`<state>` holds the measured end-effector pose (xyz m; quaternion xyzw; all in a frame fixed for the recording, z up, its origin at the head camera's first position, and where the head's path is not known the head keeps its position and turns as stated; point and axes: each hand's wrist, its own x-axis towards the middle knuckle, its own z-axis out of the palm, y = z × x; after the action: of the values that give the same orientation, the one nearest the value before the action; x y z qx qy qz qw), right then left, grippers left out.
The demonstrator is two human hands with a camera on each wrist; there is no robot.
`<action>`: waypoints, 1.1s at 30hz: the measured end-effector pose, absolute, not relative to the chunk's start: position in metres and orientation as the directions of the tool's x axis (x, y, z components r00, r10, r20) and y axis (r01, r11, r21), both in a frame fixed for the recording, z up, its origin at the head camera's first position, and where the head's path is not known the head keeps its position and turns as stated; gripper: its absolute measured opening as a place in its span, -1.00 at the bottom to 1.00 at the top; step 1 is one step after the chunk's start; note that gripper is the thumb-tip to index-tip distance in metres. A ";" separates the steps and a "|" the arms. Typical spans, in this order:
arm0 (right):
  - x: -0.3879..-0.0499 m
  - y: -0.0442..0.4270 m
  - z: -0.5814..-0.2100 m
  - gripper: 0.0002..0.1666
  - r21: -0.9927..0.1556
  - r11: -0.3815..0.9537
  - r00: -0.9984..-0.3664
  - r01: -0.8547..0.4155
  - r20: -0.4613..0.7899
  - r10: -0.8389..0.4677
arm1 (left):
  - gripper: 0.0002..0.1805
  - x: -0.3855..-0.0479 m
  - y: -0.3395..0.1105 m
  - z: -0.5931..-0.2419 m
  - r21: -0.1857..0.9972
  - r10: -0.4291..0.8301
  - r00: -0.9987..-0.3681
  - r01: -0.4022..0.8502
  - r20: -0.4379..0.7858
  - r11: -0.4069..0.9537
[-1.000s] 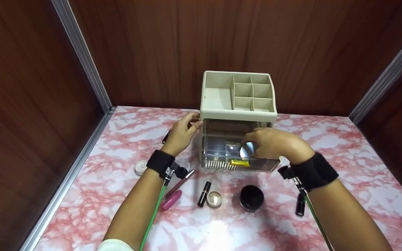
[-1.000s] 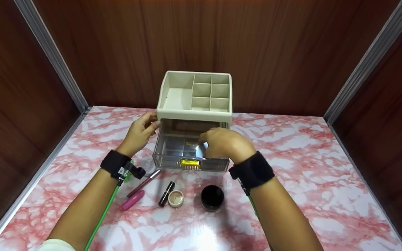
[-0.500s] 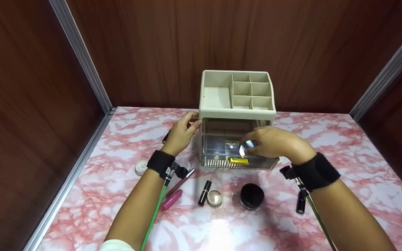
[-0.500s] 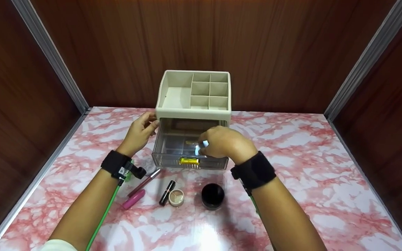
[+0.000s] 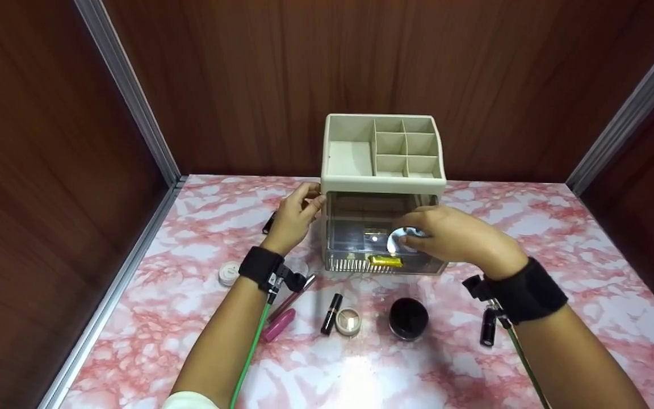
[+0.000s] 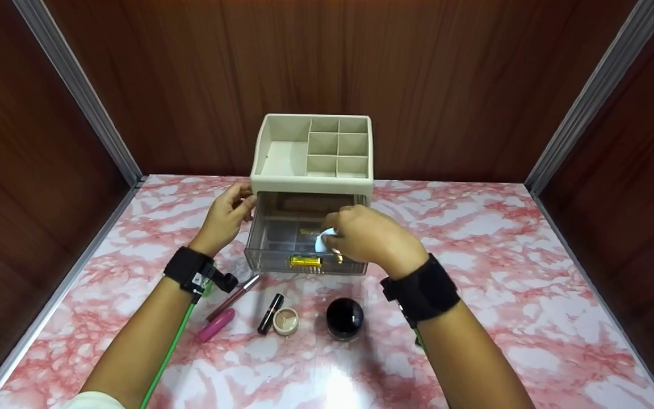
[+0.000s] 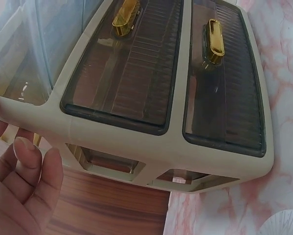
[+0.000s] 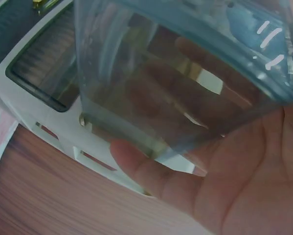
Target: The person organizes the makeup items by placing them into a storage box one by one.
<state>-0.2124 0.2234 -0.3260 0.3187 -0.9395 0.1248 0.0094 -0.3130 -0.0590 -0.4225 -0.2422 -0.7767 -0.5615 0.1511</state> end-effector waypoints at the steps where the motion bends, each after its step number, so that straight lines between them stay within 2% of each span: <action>1: -0.211 0.224 -0.325 -0.67 -0.229 0.758 -0.791 -0.610 0.117 -0.601 | -0.69 -0.313 -0.059 -0.423 0.806 0.206 -0.841 0.539 0.500 0.245; 6: -0.209 0.224 -0.325 -0.69 -0.205 0.731 -0.759 -0.651 0.193 -0.622 | -0.69 -0.313 -0.059 -0.423 0.829 0.195 -0.857 0.513 0.477 0.225; 11: -0.210 0.223 -0.330 -0.63 -0.213 0.753 -0.782 -0.623 0.153 -0.604 | -0.69 -0.313 -0.058 -0.423 0.833 0.199 -0.860 0.506 0.469 0.223; 14: -0.209 0.225 -0.333 -0.62 -0.207 0.748 -0.777 -0.630 0.184 -0.603 | -0.69 -0.313 -0.058 -0.423 0.834 0.204 -0.859 0.507 0.469 0.219; 22: -0.196 0.240 -0.337 -0.68 -0.135 0.630 -0.618 -0.764 0.432 -0.657 | -0.73 -0.312 -0.058 -0.421 0.828 0.204 -0.855 0.515 0.477 0.221; 33: -0.172 0.249 -0.349 -0.50 -0.019 0.590 -0.481 -0.807 0.601 -0.639 | -0.73 -0.312 -0.059 -0.421 0.822 0.216 -0.854 0.516 0.474 0.239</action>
<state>-0.1721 0.2488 -0.3494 0.4267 -0.8470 0.1513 0.2786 -0.3125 -0.0593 -0.4206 -0.2360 -0.7758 -0.5701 0.1318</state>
